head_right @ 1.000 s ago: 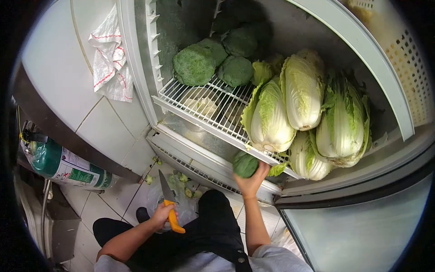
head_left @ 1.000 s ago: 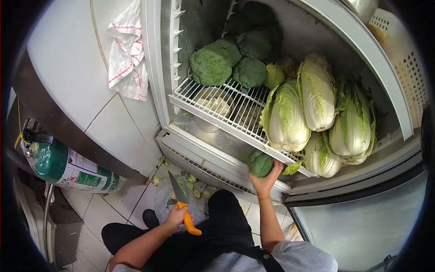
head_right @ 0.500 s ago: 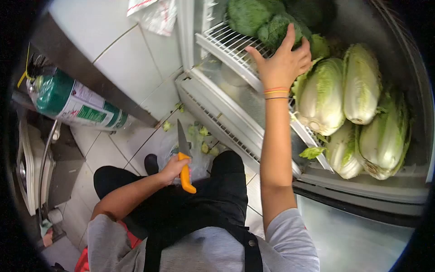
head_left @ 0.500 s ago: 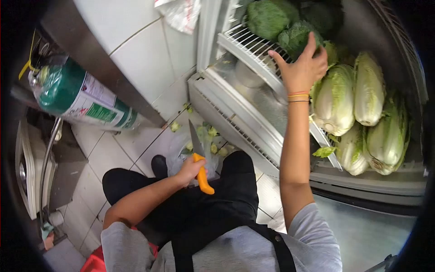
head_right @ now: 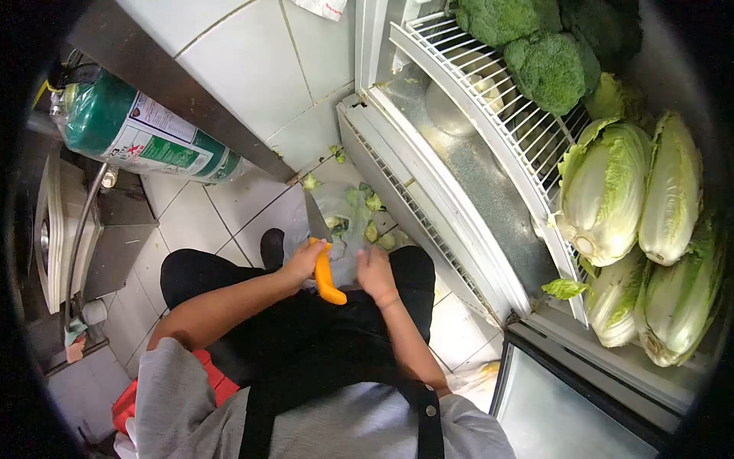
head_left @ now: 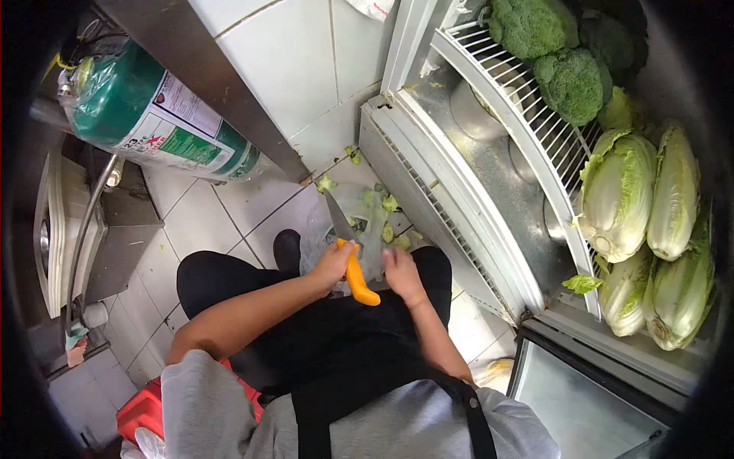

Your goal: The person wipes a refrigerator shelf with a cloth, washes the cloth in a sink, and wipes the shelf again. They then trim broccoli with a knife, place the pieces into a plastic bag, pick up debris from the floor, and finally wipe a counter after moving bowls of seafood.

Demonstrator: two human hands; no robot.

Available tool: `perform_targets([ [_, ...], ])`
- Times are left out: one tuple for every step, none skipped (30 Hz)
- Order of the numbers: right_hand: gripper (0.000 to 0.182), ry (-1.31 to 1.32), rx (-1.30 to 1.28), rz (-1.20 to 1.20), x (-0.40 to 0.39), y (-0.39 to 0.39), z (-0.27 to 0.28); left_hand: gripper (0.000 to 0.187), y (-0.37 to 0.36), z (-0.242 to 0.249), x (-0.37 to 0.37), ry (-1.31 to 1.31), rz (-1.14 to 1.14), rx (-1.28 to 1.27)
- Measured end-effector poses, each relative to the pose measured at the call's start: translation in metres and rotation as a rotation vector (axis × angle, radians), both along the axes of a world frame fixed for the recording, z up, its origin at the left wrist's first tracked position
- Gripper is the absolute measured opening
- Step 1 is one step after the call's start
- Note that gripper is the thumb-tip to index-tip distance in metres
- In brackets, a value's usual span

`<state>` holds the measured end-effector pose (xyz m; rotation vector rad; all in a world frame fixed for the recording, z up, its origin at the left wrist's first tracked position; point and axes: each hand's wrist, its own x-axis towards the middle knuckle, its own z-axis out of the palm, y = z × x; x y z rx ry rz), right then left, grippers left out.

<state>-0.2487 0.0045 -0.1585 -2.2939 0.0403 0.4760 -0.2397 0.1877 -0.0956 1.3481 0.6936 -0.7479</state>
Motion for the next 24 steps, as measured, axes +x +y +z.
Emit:
perform_targets([
  [0.051, 0.070, -0.104, -0.080, 0.001, -0.001, -0.038, 0.037, 0.002, 0.000, 0.001, -0.024, -0.010, 0.002],
  [0.061, 0.139, -0.207, -0.158, 0.006, -0.001, -0.067, 0.037, 0.007, 0.005, 0.003, -0.021, -0.015, 0.009],
  [0.061, 0.143, -0.200, -0.164, 0.015, 0.002, -0.082, 0.035, 0.014, 0.015, 0.005, 0.030, -0.076, 0.007],
  [0.076, 0.252, -0.181, -0.381, 0.027, 0.005, -0.094, 0.033, 0.019, 0.028, 0.006, 0.083, -0.138, 0.002],
  [0.092, 0.359, -0.159, -0.598, 0.039, 0.008, -0.105, 0.034, 0.021, 0.041, 0.009, 0.116, -0.141, -0.007],
  [0.092, 0.363, -0.149, -0.605, 0.051, 0.012, -0.114, 0.034, 0.027, 0.049, 0.011, 0.117, -0.149, 0.002],
  [0.100, 0.363, -0.239, -0.793, 0.061, 0.015, -0.122, 0.034, 0.035, 0.053, 0.010, 0.097, -0.210, 0.019],
  [0.108, 0.365, -0.333, -0.981, 0.065, 0.018, -0.131, 0.035, 0.043, 0.058, 0.009, 0.081, -0.272, 0.035],
  [0.108, 0.345, -0.330, -0.999, 0.065, 0.020, -0.122, 0.035, 0.050, 0.062, 0.010, 0.088, -0.282, 0.042],
  [0.108, 0.354, -0.326, -1.005, 0.064, 0.021, -0.131, 0.036, 0.055, 0.065, 0.011, 0.075, -0.291, 0.046],
  [0.102, 0.154, -0.379, -0.943, 0.060, 0.021, -0.143, 0.036, 0.058, 0.066, 0.013, 0.062, -0.298, 0.048],
  [0.096, -0.046, -0.430, -0.874, 0.055, 0.022, -0.157, 0.036, 0.057, 0.065, 0.016, 0.067, -0.306, 0.051],
  [0.096, -0.039, -0.429, -0.882, 0.052, 0.024, -0.169, 0.035, 0.056, 0.064, 0.019, 0.051, -0.314, 0.066],
  [0.087, -0.074, -0.484, -0.621, 0.049, 0.025, -0.175, 0.034, 0.054, 0.063, 0.021, 0.034, -0.318, 0.076],
  [0.077, -0.108, -0.532, -0.354, 0.045, 0.025, -0.181, 0.034, 0.052, 0.064, 0.020, 0.040, -0.318, 0.072],
  [0.077, -0.104, -0.536, -0.352, 0.039, 0.025, -0.185, 0.033, 0.050, 0.067, 0.019, 0.033, -0.298, 0.045],
  [0.068, -0.173, -0.547, -0.221, 0.035, 0.029, -0.181, 0.032, 0.049, 0.071, 0.019, 0.025, -0.279, 0.020],
  [0.058, -0.243, -0.555, -0.093, 0.036, 0.032, -0.175, 0.032, 0.048, 0.075, 0.022, 0.025, -0.281, 0.021],
  [0.058, -0.240, -0.553, -0.094, 0.038, 0.033, -0.169, 0.032, 0.046, 0.080, 0.023, 0.040, -0.291, 0.022],
  [0.053, -0.124, -0.526, -0.065, 0.043, 0.034, -0.161, 0.033, 0.045, 0.083, 0.024, 0.058, -0.299, 0.021],
  [0.049, -0.011, -0.500, -0.034, 0.047, 0.035, -0.154, 0.033, 0.045, 0.084, 0.025, 0.061, -0.298, 0.021],
  [0.049, -0.009, -0.501, -0.031, 0.047, 0.035, -0.153, 0.033, 0.045, 0.084, 0.026, 0.057, -0.309, 0.010],
  [0.042, -0.098, -0.480, -0.109, 0.048, 0.035, -0.157, 0.034, 0.045, 0.085, 0.028, 0.050, -0.317, -0.002],
  [0.036, -0.191, -0.459, -0.185, 0.049, 0.033, -0.162, 0.034, 0.045, 0.085, 0.030, 0.046, -0.313, -0.007],
])
